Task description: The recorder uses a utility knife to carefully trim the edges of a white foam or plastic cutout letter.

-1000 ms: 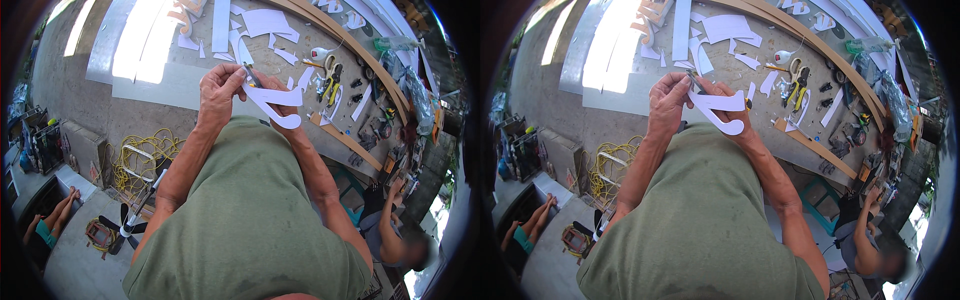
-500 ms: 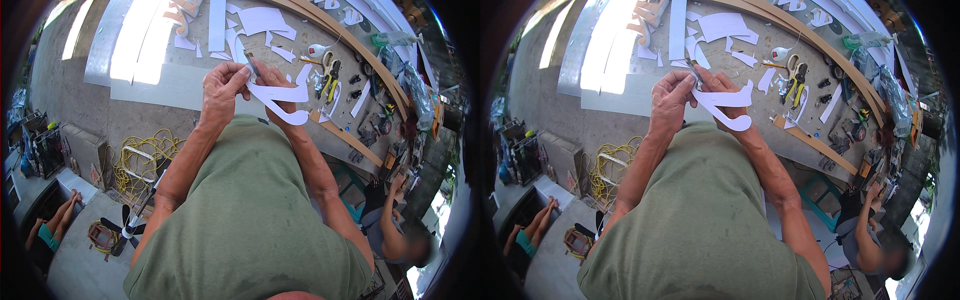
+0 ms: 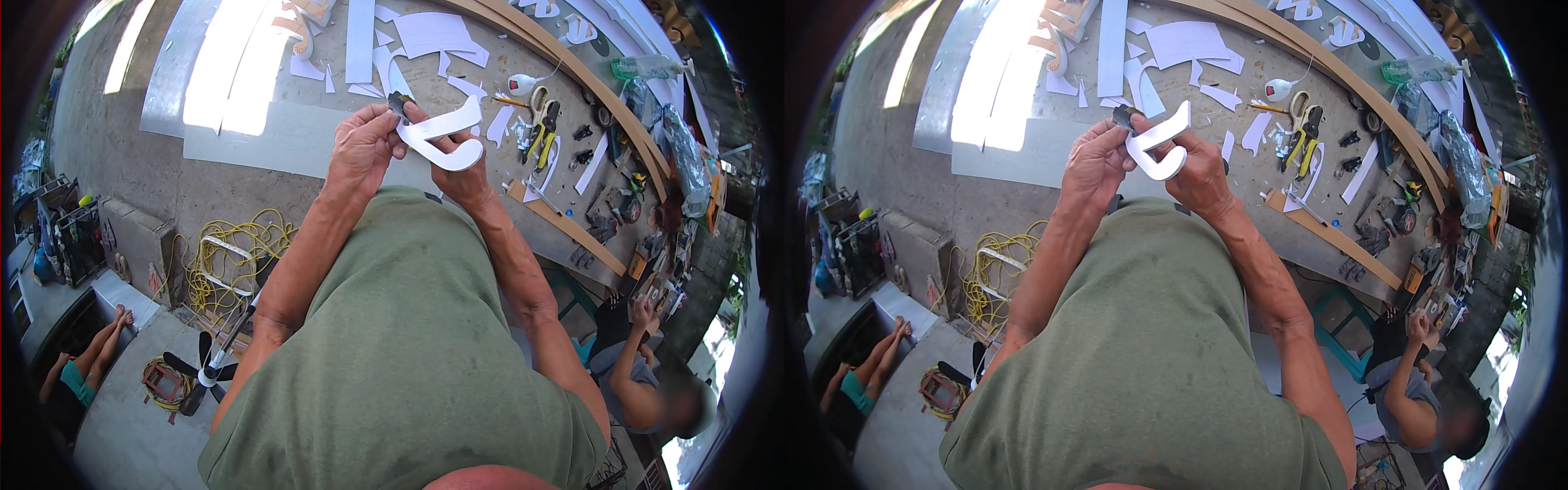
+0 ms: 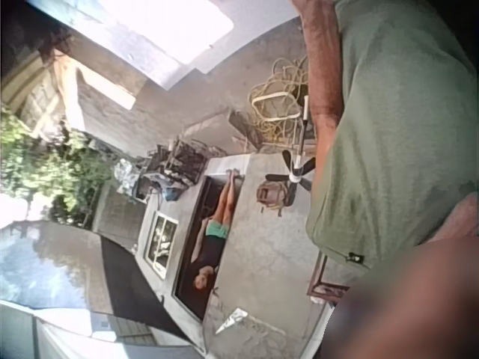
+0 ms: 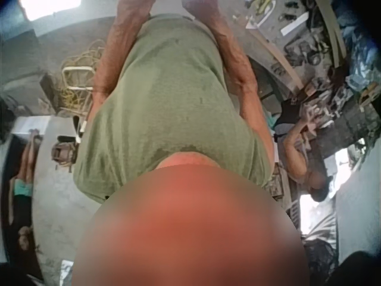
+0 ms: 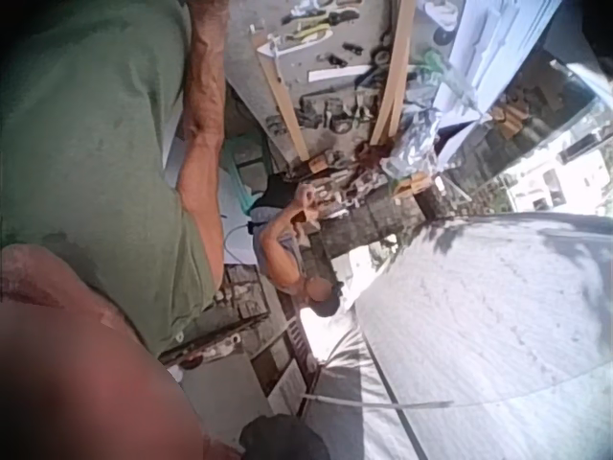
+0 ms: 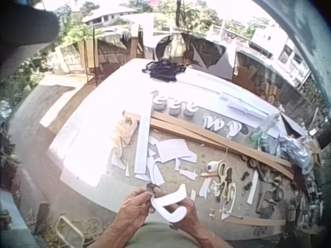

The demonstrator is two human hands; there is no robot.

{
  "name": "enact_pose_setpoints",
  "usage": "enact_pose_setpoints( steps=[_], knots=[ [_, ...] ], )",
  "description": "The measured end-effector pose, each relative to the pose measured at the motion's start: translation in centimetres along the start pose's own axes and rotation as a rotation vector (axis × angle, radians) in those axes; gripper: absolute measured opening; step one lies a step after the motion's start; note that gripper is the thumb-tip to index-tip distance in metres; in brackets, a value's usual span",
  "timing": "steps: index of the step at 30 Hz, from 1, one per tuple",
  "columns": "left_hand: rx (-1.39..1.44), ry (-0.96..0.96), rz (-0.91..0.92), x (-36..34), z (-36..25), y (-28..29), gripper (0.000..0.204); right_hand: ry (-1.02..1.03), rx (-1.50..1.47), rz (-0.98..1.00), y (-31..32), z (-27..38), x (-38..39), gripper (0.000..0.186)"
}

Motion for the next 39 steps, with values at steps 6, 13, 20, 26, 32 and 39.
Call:
enact_pose_setpoints(
  steps=[6,13,20,26,32,39],
  knots=[
    [-0.017,0.035,-0.003,0.2,0.2,0.0,0.010,0.065,-0.046,0.026,-0.1,0.1,0.3,0.049],
    [-0.048,0.055,-0.011,0.4,0.8,0.5,0.011,0.139,0.003,0.070,-0.5,0.0,1.0,0.055],
    [-0.251,-0.142,-0.020,1.4,-2.1,-0.8,0.015,0.060,0.114,-0.218,3.1,0.4,0.3,0.058],
    [-0.228,-0.142,0.012,1.1,-2.0,-0.9,0.015,0.043,-0.096,-0.102,1.5,1.6,0.8,0.063],
    [-0.197,-0.118,0.023,0.9,-1.7,-1.0,0.016,-0.093,-0.070,-0.049,0.8,0.0,1.5,0.065],
    [-0.007,0.088,0.098,1.2,0.5,-1.3,0.012,0.148,-0.108,-0.051,0.6,2.5,0.6,0.059]
  ],
)
Point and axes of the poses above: each hand's wrist, its own x-axis away from the middle knuckle, its own y-axis out of the back of the hand, z = x × y, the point moved 9 cm from there along -x, towards the middle knuckle, and after that the axes turned 6 degrees about -x, right-handed, at the moved point
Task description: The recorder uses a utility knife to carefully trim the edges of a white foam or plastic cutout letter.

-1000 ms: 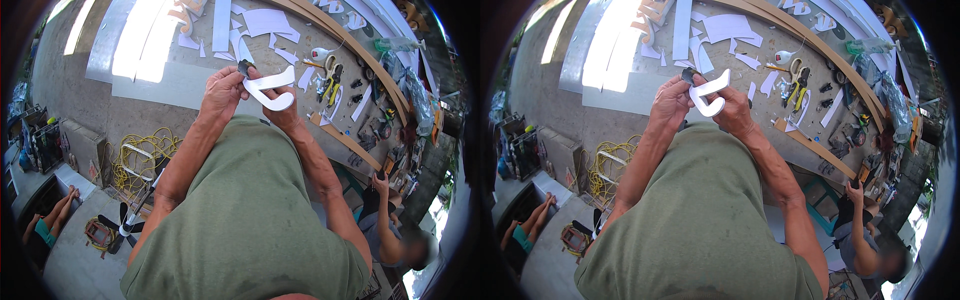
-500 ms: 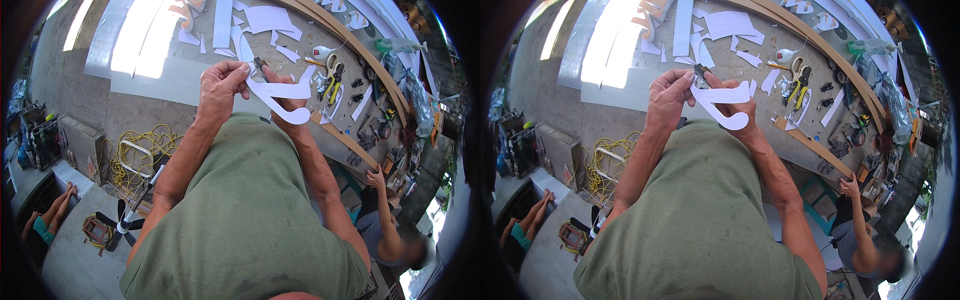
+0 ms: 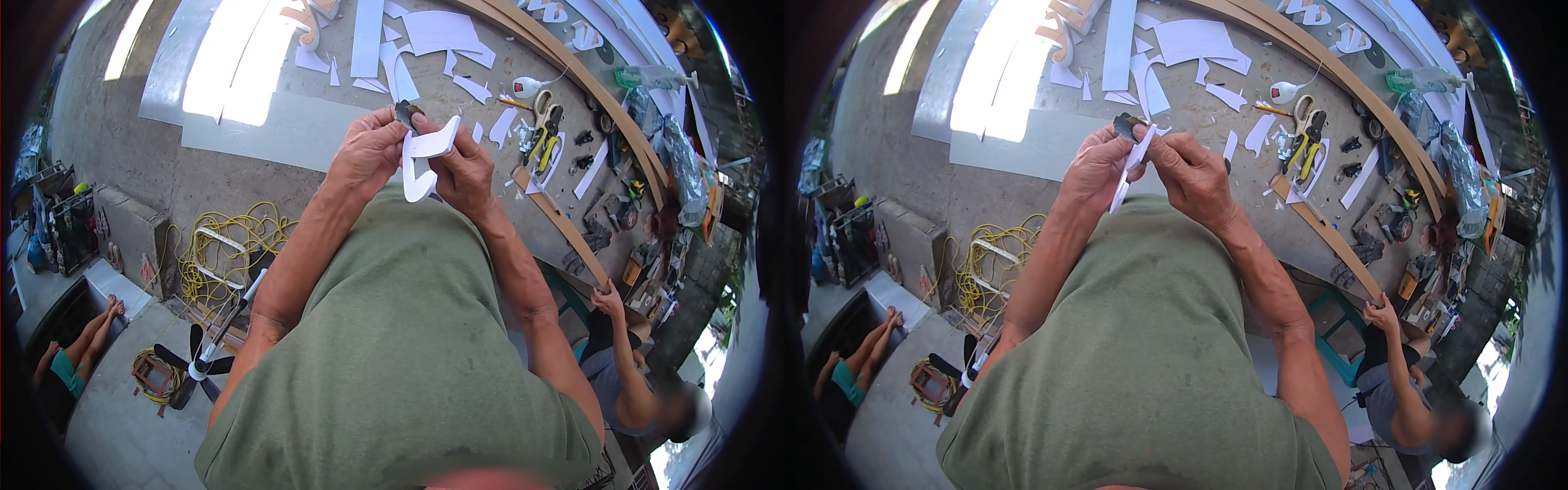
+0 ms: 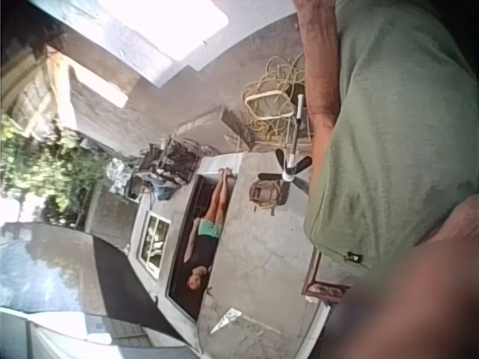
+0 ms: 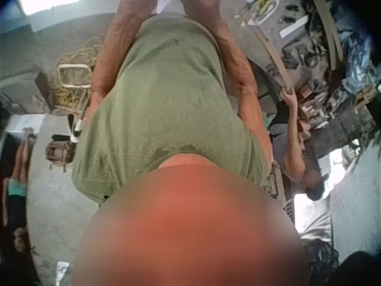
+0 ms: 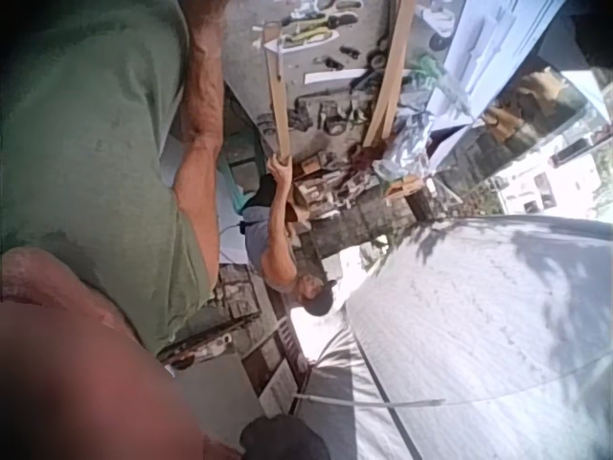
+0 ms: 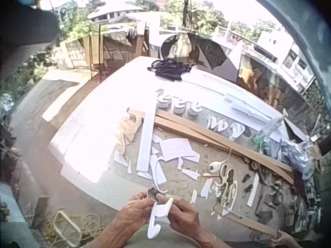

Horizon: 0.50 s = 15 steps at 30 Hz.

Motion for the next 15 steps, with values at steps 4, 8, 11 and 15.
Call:
enact_pose_setpoints(
  steps=[4,8,11,15],
  knots=[
    [-0.006,0.059,-0.079,0.5,0.2,0.4,0.020,0.055,0.124,0.118,-0.6,1.1,-0.9,0.056],
    [0.072,0.054,-0.047,-0.2,1.7,1.7,0.017,0.060,0.218,0.202,-0.5,0.9,0.5,0.056],
    [0.044,0.015,0.039,0.2,0.6,0.8,0.018,0.091,0.216,0.206,-0.4,1.2,0.0,0.059],
    [0.081,0.047,0.116,0.4,0.1,0.2,0.015,0.157,0.315,0.240,-0.1,2.3,-0.9,0.061]
  ],
)
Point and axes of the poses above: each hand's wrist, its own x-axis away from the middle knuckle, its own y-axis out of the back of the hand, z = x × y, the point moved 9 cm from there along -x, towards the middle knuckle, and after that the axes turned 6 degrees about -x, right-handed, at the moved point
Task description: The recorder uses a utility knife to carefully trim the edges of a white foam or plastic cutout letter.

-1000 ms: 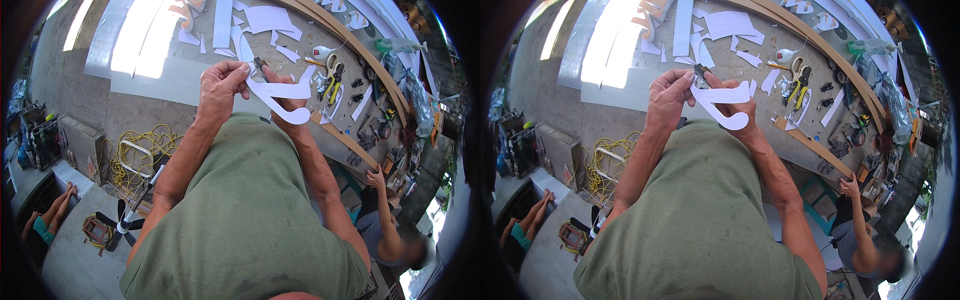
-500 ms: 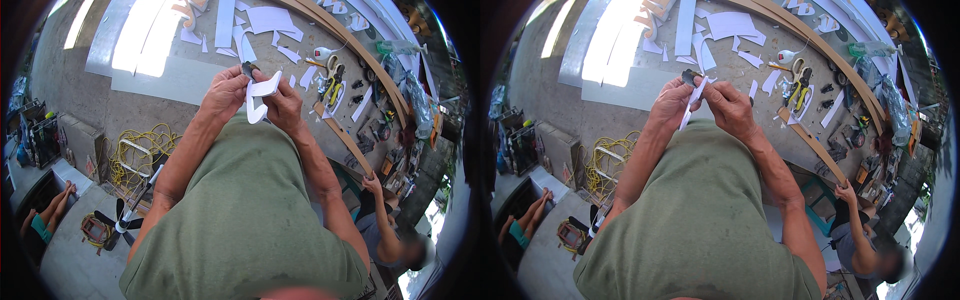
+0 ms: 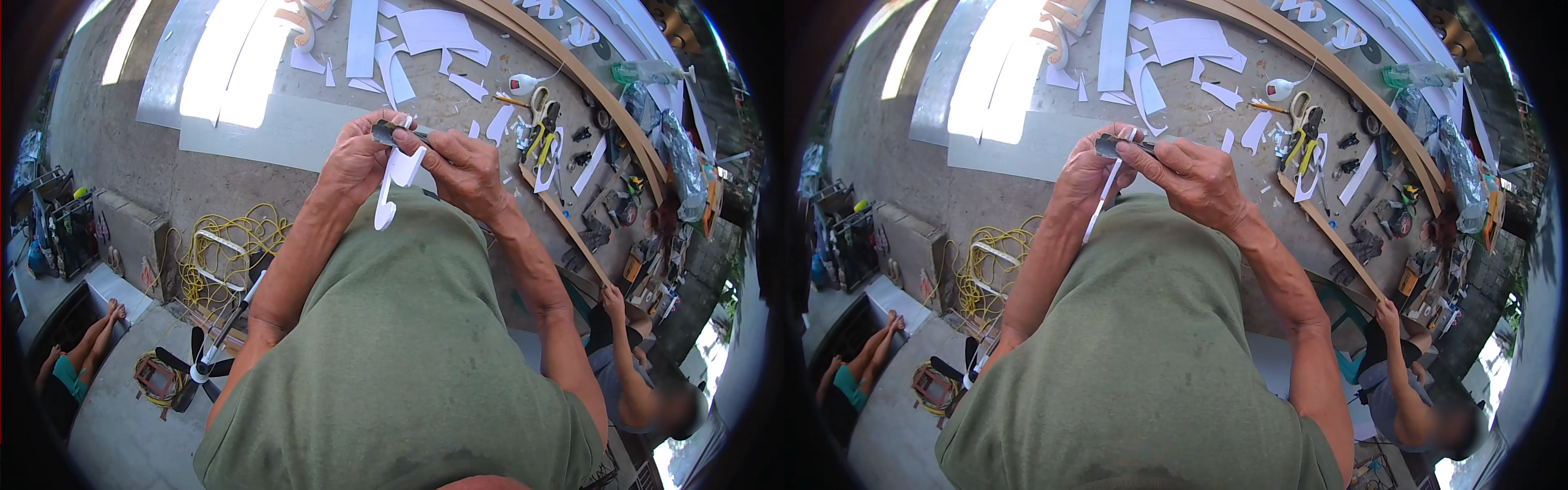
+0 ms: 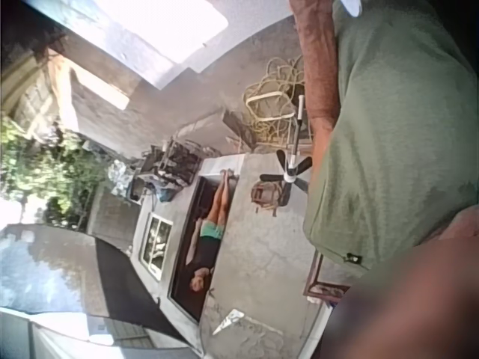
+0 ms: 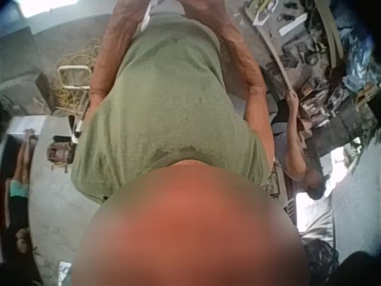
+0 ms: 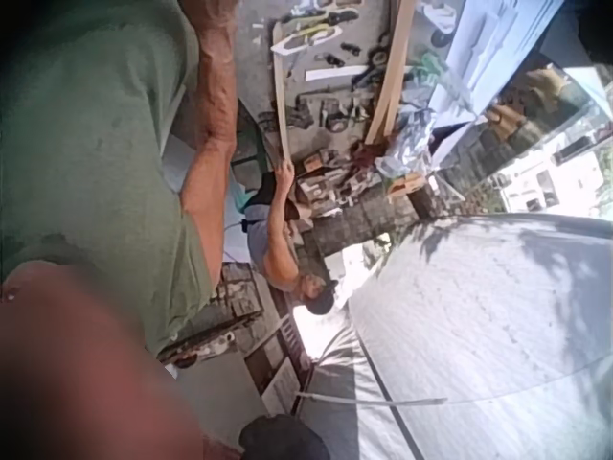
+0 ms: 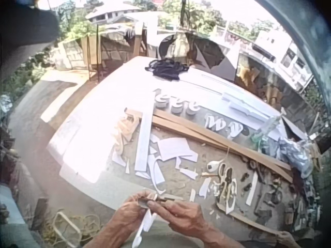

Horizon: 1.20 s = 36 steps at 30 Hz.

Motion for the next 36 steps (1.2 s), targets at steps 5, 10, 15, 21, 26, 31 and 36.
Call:
enact_pose_setpoints(
  steps=[5,10,15,21,26,31,36],
  knots=[
    [0.022,-0.015,-0.029,-0.3,0.7,0.7,0.011,-0.029,-0.020,-0.004,0.1,-0.2,1.1,0.063],
    [-0.021,-0.013,-0.034,-0.5,0.2,-0.7,0.009,-0.025,0.023,0.023,0.5,-0.3,0.3,0.063],
    [-0.009,0.029,0.009,0.0,0.4,0.8,0.015,-0.073,0.115,0.115,0.8,-2.1,4.3,0.061],
    [-0.390,-0.259,-0.063,0.6,-3.7,-0.8,0.018,-0.430,-0.265,-0.265,3.9,-5.3,4.7,0.046],
    [-0.607,-0.315,-0.098,1.3,-4.9,-2.3,0.017,-0.899,-1.139,-0.413,-0.3,-6.1,6.4,0.038],
    [-0.728,-0.321,-0.134,1.4,-4.9,-3.1,0.018,-0.906,-1.275,-0.405,-1.8,-5.2,4.4,0.040],
    [-0.780,-0.341,-0.174,1.1,-4.8,-3.2,0.019,-0.849,-1.265,-0.431,-3.0,-4.8,3.1,0.043]
  ],
)
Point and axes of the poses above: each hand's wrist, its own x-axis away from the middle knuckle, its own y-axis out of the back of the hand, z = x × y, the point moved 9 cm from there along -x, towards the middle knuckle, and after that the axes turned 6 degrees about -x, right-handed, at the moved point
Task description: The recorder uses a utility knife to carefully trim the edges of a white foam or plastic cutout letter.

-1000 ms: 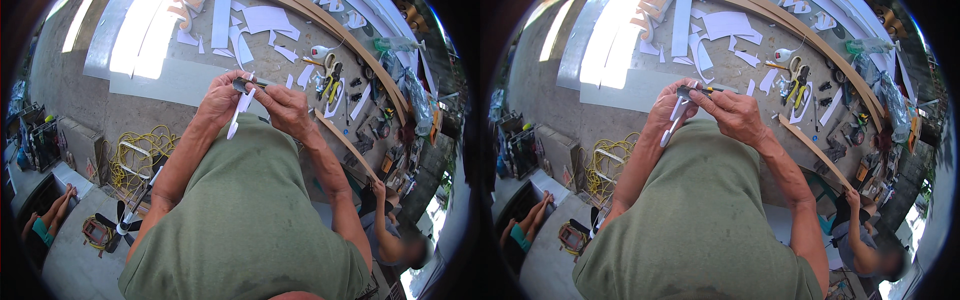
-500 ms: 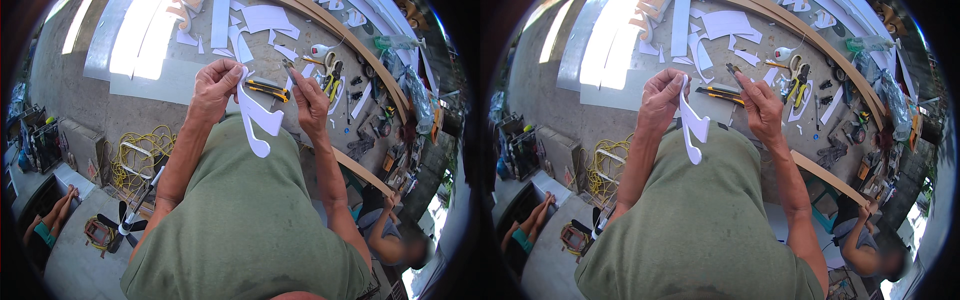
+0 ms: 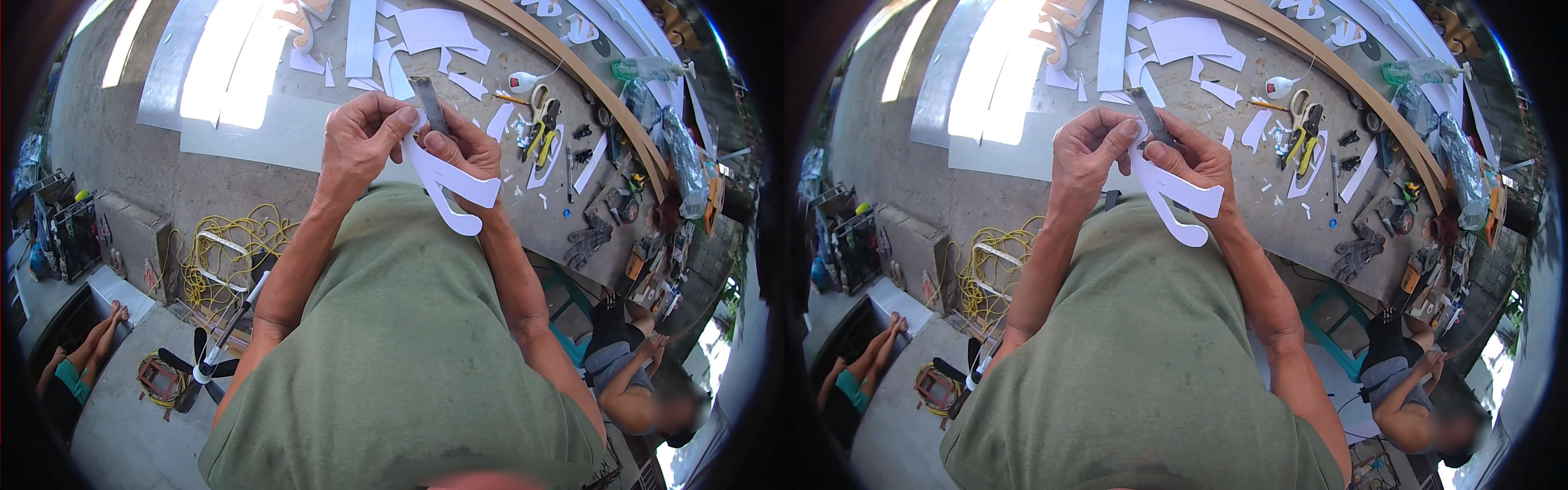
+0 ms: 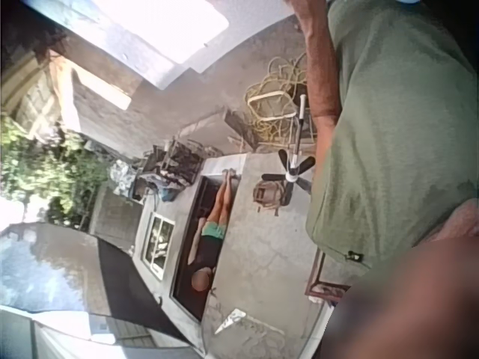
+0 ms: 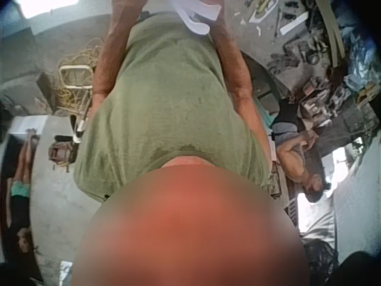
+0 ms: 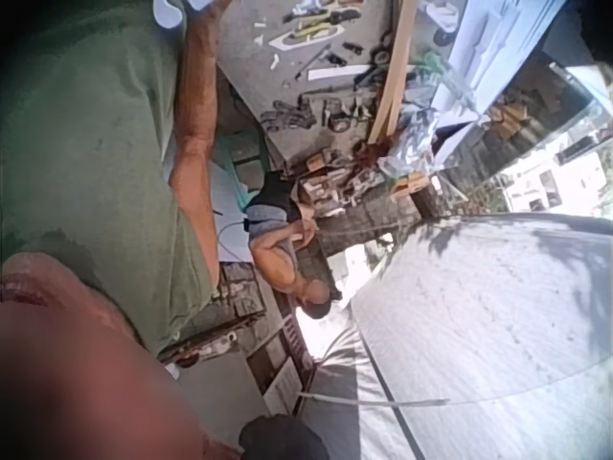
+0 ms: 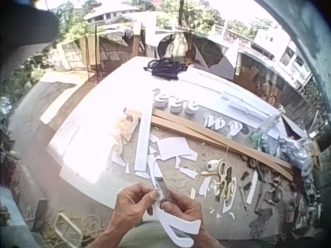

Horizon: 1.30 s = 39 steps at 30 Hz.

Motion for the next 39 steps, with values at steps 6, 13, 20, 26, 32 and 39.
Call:
enact_pose_setpoints(
  steps=[6,13,20,26,32,39],
  knots=[
    [0.045,0.017,-0.098,0.3,0.5,-0.4,0.019,-0.004,-0.016,-0.093,-0.2,0.2,-0.2,0.048],
    [0.313,0.030,0.016,-0.1,1.1,-1.5,0.022,0.074,0.005,-0.129,0.3,0.7,-0.5,0.049],
    [0.529,0.170,-0.014,-0.1,2.3,-1.9,0.024,0.242,0.282,-0.090,0.0,2.2,-1.0,0.042],
    [0.507,0.088,-0.032,-1.0,1.1,-0.9,0.020,0.486,0.634,-0.041,0.0,4.0,-0.2,0.039],
    [0.418,0.040,-0.035,-1.1,0.8,-0.7,0.021,0.545,0.801,0.026,-1.5,4.5,0.7,0.043],
    [0.130,0.003,-0.082,-0.4,-0.4,-2.2,0.016,0.447,0.592,0.027,0.1,2.5,-1.3,0.046]
  ],
)
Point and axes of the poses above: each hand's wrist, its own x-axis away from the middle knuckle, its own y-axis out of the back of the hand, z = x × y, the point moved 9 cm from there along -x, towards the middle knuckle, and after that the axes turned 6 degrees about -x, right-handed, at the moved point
